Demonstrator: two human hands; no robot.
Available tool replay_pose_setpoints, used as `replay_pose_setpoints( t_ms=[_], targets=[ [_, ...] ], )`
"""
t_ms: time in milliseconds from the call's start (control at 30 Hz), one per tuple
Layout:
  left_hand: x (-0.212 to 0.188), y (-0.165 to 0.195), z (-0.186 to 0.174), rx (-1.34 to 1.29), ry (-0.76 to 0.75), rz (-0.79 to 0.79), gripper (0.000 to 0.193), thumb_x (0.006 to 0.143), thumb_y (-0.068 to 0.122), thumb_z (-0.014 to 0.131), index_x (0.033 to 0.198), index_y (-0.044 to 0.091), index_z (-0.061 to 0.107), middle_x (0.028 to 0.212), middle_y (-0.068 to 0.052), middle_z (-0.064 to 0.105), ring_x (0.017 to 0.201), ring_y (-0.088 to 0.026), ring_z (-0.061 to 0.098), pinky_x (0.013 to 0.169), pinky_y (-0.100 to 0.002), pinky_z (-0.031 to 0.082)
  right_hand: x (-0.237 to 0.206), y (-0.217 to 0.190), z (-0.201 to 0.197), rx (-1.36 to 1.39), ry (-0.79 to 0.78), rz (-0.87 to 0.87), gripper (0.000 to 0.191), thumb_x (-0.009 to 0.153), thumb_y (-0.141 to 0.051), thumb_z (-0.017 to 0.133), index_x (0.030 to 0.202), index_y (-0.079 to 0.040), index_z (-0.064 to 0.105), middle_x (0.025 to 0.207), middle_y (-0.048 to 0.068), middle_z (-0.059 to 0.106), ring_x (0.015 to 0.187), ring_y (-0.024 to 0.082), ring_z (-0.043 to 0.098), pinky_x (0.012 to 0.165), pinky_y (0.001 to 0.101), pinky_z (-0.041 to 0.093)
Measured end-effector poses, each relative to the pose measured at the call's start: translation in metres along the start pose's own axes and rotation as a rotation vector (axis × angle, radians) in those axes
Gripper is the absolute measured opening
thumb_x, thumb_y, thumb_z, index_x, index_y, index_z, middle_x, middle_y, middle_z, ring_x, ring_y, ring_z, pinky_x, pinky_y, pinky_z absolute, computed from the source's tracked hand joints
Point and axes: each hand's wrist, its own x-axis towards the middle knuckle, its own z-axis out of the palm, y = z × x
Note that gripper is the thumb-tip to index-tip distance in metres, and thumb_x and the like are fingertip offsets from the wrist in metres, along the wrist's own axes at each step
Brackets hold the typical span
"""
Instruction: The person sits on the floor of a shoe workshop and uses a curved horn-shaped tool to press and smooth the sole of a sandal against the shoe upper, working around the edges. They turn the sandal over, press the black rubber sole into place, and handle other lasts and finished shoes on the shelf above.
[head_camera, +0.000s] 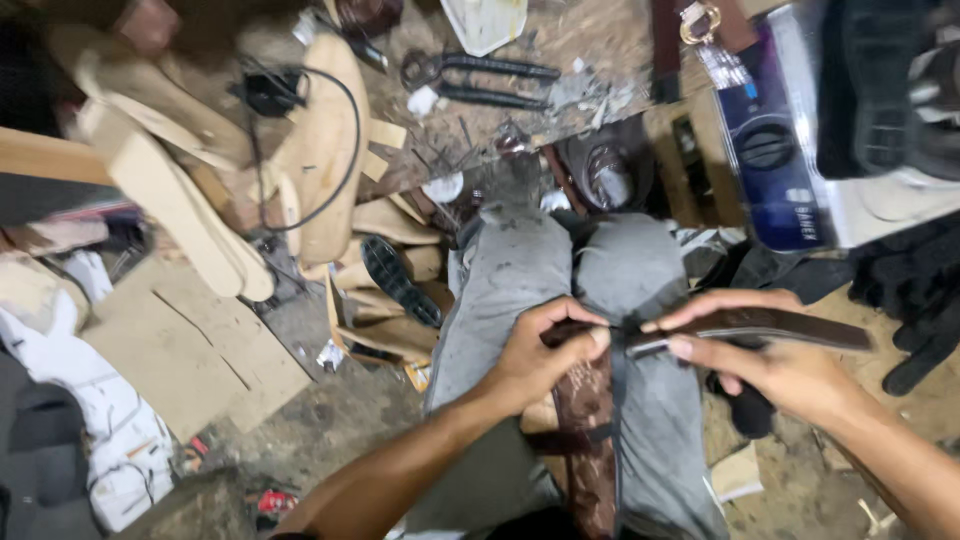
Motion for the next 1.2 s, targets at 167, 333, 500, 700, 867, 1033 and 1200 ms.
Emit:
replay_pose_setpoints(
  t_ms=[167,333,500,700,867,1033,1200],
  targets=[
    [-0.016,0.033,0.007,0.196,0.055,0.185,0.014,0.108,0.012,0.063,0.106,-0.001,0.069,0.092,-0.001,0.060,0.088,-0.007,0.051,0.080,-0.025,0.044,-0.036,0.013,0.046,0.847,-0.014,-0.212,0.029,0.086,-0.005,0.067,0.112,0.008,0.068,0.089,0.015,0.075,0.046,0.012,0.051,0.041,0.0287,0.040],
    [-0.078,0.113,0.033,0.423,-0.046,0.659,0.012,0.102,0.010,0.063,0.106,-0.001,0.065,0.106,-0.009,0.066,0.099,-0.014,0.064,0.090,-0.027,0.052,-0.088,0.022,0.069,1.143,-0.111,-0.676,0.028,0.098,-0.003,0.064,0.123,0.010,0.065,0.109,0.026,0.067,0.055,0.016,0.056,0.052,0.0312,0.046],
    [-0.085,0.185,0.059,0.596,-0.039,0.847,0.006,0.097,0.004,0.063,0.098,-0.002,0.066,0.108,-0.013,0.069,0.102,-0.020,0.068,0.093,-0.031,0.054,-0.093,0.014,0.069,1.140,-0.075,-0.907,0.027,0.101,-0.004,0.065,0.125,0.007,0.063,0.129,0.033,0.066,0.059,0.018,0.056,0.058,0.0343,0.047],
    [-0.087,0.174,0.071,0.547,0.075,0.828,0.009,0.096,0.000,0.067,0.089,-0.002,0.062,0.096,-0.012,0.068,0.090,-0.020,0.069,0.084,-0.030,0.055,-0.106,0.025,0.111,1.307,0.076,-0.797,0.028,0.099,-0.004,0.063,0.124,0.008,0.064,0.121,0.031,0.068,0.057,0.017,0.056,0.054,0.0335,0.047],
    [-0.089,0.160,0.068,0.616,0.004,0.883,0.013,0.091,-0.001,0.071,0.088,-0.001,0.058,0.091,-0.011,0.066,0.088,-0.020,0.072,0.080,-0.030,0.057,-0.130,0.023,0.072,0.488,0.380,-0.819,0.025,0.089,0.005,0.071,0.114,0.008,0.069,0.115,0.029,0.076,0.061,0.016,0.064,0.056,0.0331,0.054],
    [-0.090,0.160,0.070,0.637,-0.040,0.881,0.015,0.085,-0.004,0.070,0.087,0.000,0.056,0.091,-0.012,0.066,0.091,-0.023,0.073,0.082,-0.032,0.059,-0.126,0.018,0.045,0.494,0.195,-0.925,0.027,0.082,0.005,0.075,0.108,0.007,0.069,0.106,0.027,0.076,0.085,0.024,0.072,0.078,0.0376,0.058],
    [-0.095,0.163,0.066,0.655,-0.008,0.905,0.016,0.083,-0.005,0.070,0.088,0.001,0.056,0.093,-0.012,0.066,0.094,-0.024,0.074,0.085,-0.033,0.060,-0.115,0.039,0.096,1.324,0.002,-0.713,0.026,0.091,0.005,0.071,0.115,0.016,0.067,0.106,0.040,0.072,0.056,0.020,0.063,0.053,0.0348,0.053]
  ],
)
